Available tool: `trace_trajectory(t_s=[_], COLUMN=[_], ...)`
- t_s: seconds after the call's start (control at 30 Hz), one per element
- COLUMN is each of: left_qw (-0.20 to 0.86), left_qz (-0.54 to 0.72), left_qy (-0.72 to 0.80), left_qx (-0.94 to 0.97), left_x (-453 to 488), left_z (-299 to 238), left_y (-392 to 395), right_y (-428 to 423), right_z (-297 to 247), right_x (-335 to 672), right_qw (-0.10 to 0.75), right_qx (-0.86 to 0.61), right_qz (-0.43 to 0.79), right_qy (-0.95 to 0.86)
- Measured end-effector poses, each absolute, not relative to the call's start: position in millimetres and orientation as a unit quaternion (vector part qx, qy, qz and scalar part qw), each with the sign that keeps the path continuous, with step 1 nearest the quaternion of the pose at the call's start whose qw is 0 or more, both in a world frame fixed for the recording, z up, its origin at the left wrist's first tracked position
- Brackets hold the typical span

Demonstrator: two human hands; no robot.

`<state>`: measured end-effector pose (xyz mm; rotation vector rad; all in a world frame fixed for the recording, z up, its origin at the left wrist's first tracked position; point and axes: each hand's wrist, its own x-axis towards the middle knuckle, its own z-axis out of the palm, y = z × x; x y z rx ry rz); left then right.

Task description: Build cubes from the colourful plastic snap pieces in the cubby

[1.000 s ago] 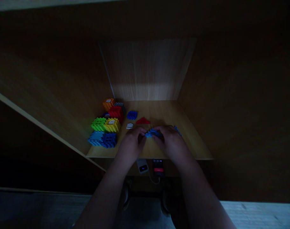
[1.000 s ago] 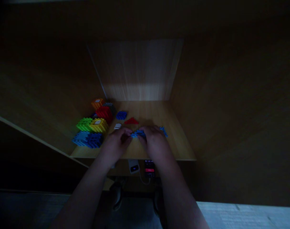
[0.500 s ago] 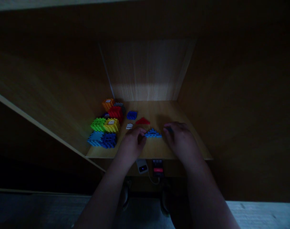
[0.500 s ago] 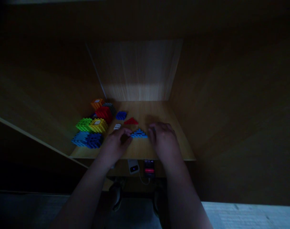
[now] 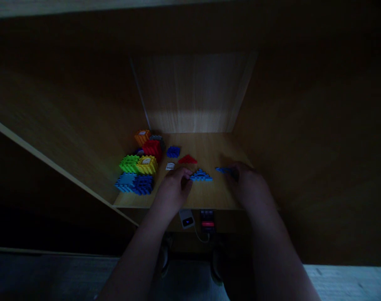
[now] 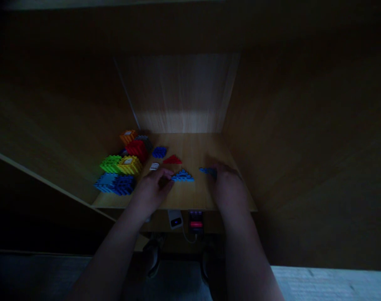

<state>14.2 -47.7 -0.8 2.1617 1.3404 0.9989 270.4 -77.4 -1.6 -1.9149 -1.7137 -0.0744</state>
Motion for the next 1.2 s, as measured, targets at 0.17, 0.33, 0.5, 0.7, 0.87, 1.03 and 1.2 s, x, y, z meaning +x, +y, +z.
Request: trace_trajectory(t_s=[0.17, 0.33, 0.5, 0.7, 0.87, 1.03, 1.2], left_qw=[0.193, 0.194, 0.208, 0.219, 0.227, 0.226, 0.217], left_qz=[0.36, 0.355, 0.362, 0.369, 0.369, 0.372, 0.381], left_qy=[0.476, 0.48, 0.476, 0.469, 0.473, 0.473, 0.467], left_qx=[0.778, 0.778, 0.774, 0.772, 0.767, 0.766, 0.768], left_x=[14.8, 15.3, 14.0, 13.5, 13.5, 13.5, 13.3], left_z=[2.3, 3.4, 3.5, 5.2, 4.6, 3.9, 3.5], left_y=[-48.8, -49.0, -49.2, -49.5, -49.1, -49.2, -48.7], right_y=[-78.6, -78.0, -75.3, -73.8, -72.2, -71.3, -70.2], right_z=[0.9, 6.0, 3.8, -1.4, -4.1, -4.7, -6.0], right_x=[265.7, 247.4, 231.4, 231.6, 232.7, 232.9, 232.9], right_qw=[0.349, 0.417, 0.405, 0.388, 0.388, 0.39, 0.39], right_qx=[-0.697, -0.604, -0.53, -0.513, -0.502, -0.494, -0.495], right_qz=[-0.025, 0.03, 0.06, 0.059, 0.059, 0.056, 0.062], right_qy=[-0.626, -0.679, -0.742, -0.763, -0.771, -0.775, -0.774])
